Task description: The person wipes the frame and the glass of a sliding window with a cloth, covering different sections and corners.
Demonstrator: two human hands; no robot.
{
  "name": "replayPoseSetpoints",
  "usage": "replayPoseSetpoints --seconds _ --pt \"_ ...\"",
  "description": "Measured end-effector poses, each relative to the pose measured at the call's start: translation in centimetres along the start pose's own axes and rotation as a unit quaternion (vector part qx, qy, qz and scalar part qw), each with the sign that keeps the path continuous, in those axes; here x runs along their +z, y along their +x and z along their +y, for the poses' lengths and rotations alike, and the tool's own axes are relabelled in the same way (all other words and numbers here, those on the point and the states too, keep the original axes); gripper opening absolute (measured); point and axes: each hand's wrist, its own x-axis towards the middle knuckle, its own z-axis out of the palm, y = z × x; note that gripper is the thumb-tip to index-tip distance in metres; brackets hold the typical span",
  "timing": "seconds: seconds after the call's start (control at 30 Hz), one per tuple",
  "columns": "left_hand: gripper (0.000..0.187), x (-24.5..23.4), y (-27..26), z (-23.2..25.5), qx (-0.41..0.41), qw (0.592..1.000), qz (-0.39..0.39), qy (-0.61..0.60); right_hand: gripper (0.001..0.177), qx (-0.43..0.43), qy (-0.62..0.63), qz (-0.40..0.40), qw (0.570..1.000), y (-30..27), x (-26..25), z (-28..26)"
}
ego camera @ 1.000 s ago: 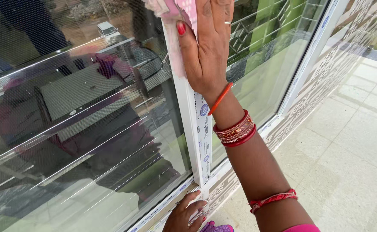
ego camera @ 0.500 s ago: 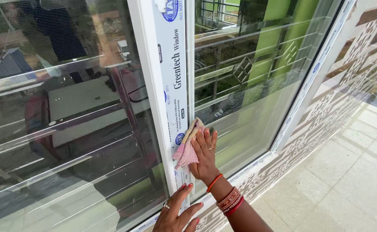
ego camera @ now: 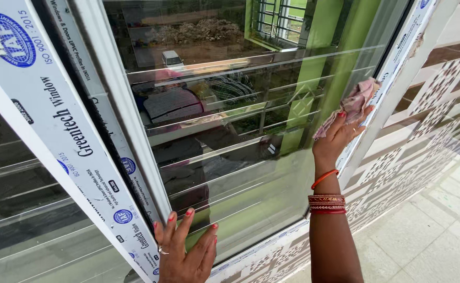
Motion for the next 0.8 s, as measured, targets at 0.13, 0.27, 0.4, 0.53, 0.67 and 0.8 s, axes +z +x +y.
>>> replayPoseSetpoints --seconds 0.13,0.27,0.4,0.53,0.67,0.8 --pt "0.047 -0.8 0.3 -2.2 -0.062 0.986 0.105 0.117 0.062 -0.021 0.123 0.051 0.991 -2.8 -0.2 2.4" --pt "0.075 0.7 -1.7 -4.4 -0.102 0.982 0.09 0.132 0.057 -0.054 0.242 0.045 0.968 -6.4 0.7 -3.2" --pt "0.083 4.2 -5.2 -5.6 -0.06 0.989 0.096 0.1 0.06 -0.242 0.198 -0.112 0.943 -19.8 1.8 -9.6" --pt "0.085 6.1 -10.9 -7.0 -0.015 0.993 0.066 0.099 0.049 -0.451 0.095 -0.256 0.85 -32.8 0.7 -12.2" --pt "0.087 6.4 -15.7 -8.6 0.013 0.99 0.008 0.138 0.04 -0.539 0.086 -0.251 0.799 -33.4 1.5 -7.5" --pt "0.084 5.9 -17.7 -9.2 0.009 0.984 -0.036 0.177 0.044 -0.328 0.073 -0.154 0.929 -28.3 1.9 0.9"
